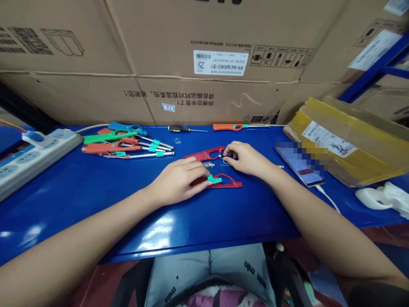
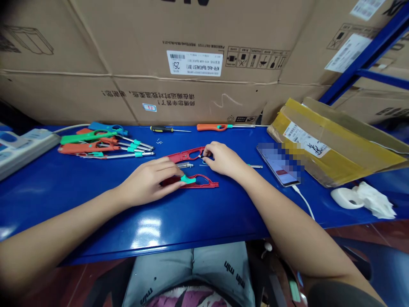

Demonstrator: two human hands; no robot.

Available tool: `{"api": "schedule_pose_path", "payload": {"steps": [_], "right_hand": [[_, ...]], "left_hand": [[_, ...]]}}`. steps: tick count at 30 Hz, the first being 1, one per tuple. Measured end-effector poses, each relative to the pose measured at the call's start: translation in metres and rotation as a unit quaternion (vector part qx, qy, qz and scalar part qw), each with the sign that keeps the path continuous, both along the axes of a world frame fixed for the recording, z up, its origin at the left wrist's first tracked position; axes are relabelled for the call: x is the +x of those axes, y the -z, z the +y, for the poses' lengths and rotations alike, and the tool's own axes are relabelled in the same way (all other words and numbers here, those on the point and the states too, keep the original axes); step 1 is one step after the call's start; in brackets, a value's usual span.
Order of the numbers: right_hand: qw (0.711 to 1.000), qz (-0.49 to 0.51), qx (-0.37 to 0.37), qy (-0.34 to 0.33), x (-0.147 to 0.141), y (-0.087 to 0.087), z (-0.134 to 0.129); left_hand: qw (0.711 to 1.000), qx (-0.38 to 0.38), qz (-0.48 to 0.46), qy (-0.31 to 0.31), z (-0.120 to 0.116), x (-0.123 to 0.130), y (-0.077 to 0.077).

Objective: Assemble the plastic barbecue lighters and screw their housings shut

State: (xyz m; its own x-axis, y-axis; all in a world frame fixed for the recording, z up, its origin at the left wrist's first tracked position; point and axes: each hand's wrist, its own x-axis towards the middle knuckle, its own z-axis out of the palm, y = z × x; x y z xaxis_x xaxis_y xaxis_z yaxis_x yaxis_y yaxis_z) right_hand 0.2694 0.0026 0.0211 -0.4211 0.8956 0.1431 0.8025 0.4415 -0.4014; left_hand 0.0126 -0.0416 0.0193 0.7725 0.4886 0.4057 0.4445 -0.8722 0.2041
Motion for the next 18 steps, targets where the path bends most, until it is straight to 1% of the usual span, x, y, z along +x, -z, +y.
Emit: {"api": "schedule_pose_path", "payload": {"steps": [4, 9, 12, 18], "right_hand": [[0.999, 0.032, -0.02, -0.007, -0.001, -0.001, 0.0], [0.99, 0.125, -0.067, 0.003, -0.002, -0.007, -0.001], [0.983, 0.161, -0.085, -0.021, -0.003, -0.012, -0.004], [0.975, 0.177, -0.108, -0.076, -0.001, -0.023, -0.008]], "left_hand": [[0.999, -0.009, 0.042, 0.031, 0.0, 0.0, 0.001], [0.998, -0.015, 0.047, 0.031, 0.0, 0.0, 0.0], [0.998, -0.015, 0.046, 0.031, 0.0, 0.0, -0.001], [0.999, -0.011, 0.044, 0.022, 0.0, 0.001, 0.0]]}}
